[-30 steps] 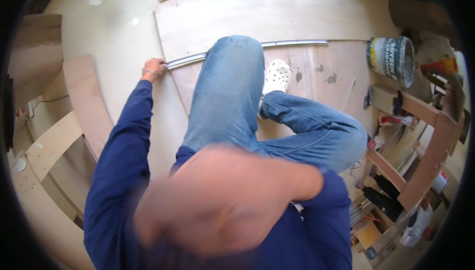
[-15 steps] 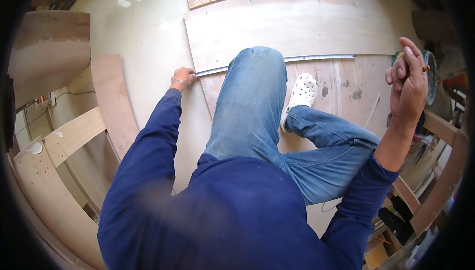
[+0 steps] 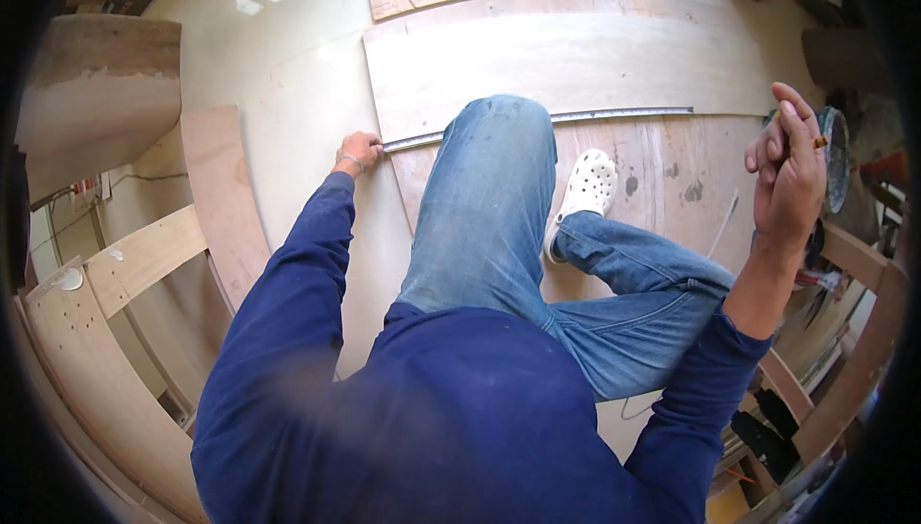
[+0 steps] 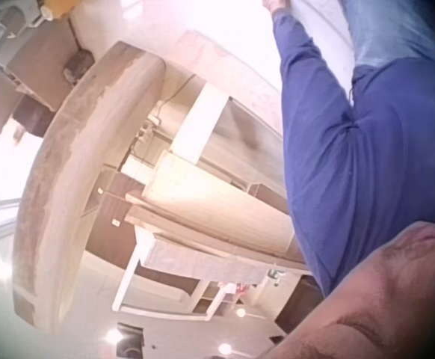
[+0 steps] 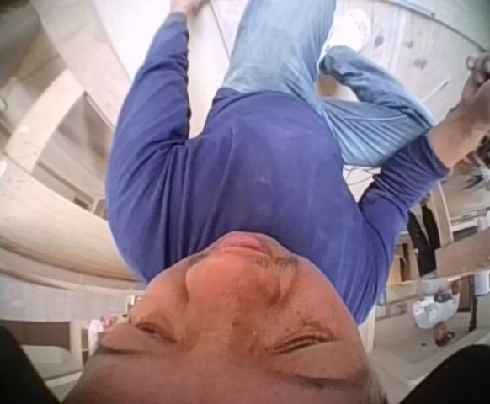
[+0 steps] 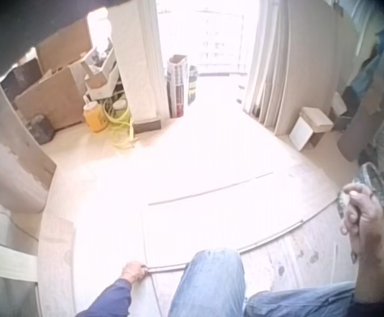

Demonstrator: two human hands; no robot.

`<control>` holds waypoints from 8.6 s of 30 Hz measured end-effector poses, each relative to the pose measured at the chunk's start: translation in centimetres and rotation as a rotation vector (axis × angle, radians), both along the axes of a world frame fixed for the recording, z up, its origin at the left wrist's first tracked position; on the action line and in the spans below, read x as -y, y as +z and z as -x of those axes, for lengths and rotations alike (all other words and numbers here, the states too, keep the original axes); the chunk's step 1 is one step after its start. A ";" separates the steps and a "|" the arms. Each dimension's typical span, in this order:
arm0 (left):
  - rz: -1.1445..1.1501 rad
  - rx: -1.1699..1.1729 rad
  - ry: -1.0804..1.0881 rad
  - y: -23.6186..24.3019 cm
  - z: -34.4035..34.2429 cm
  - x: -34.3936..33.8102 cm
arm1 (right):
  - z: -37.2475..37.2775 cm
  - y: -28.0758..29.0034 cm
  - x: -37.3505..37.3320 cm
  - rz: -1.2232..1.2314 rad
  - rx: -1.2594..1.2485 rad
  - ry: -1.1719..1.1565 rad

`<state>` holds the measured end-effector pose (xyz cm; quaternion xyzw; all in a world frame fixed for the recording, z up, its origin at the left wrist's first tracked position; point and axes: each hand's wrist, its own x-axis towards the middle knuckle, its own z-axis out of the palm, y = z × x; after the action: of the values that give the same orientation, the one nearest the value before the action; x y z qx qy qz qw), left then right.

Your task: The person measures a tiled floor area and a wooden board using a tape measure and marks the measurements with a pencil. They move between the floor and the board to transfer dimensions.

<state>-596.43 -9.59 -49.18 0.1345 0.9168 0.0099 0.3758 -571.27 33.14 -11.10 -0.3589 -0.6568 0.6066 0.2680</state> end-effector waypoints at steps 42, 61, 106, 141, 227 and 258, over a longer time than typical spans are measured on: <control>0.010 0.032 0.038 0.3 0.2 0.3 | 2.2 -0.5 0.5 0.019 0.063 0.118; 0.022 0.020 -0.074 -1.0 0.3 -0.5 | 2.4 -1.5 1.1 0.007 0.132 0.030; -0.179 0.030 -0.019 -7.3 1.8 4.4 | -9.7 -41.8 -27.7 -0.268 0.707 -0.510; -0.124 0.048 -0.041 -7.6 2.8 5.7 | -8.9 -39.9 -26.4 -0.303 0.726 -0.453; -0.044 0.252 0.171 -1.9 16.0 -5.3 | -12.0 -42.3 -24.1 -0.202 0.679 -0.473; 0.030 0.077 0.097 -1.9 14.5 -5.7 | -8.7 -41.9 -22.3 -0.191 0.574 -0.461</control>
<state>-610.89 -3.92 -51.11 0.0836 0.9071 0.0195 0.4121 -562.55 55.43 -53.05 -0.6260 -0.6606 0.3414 0.2349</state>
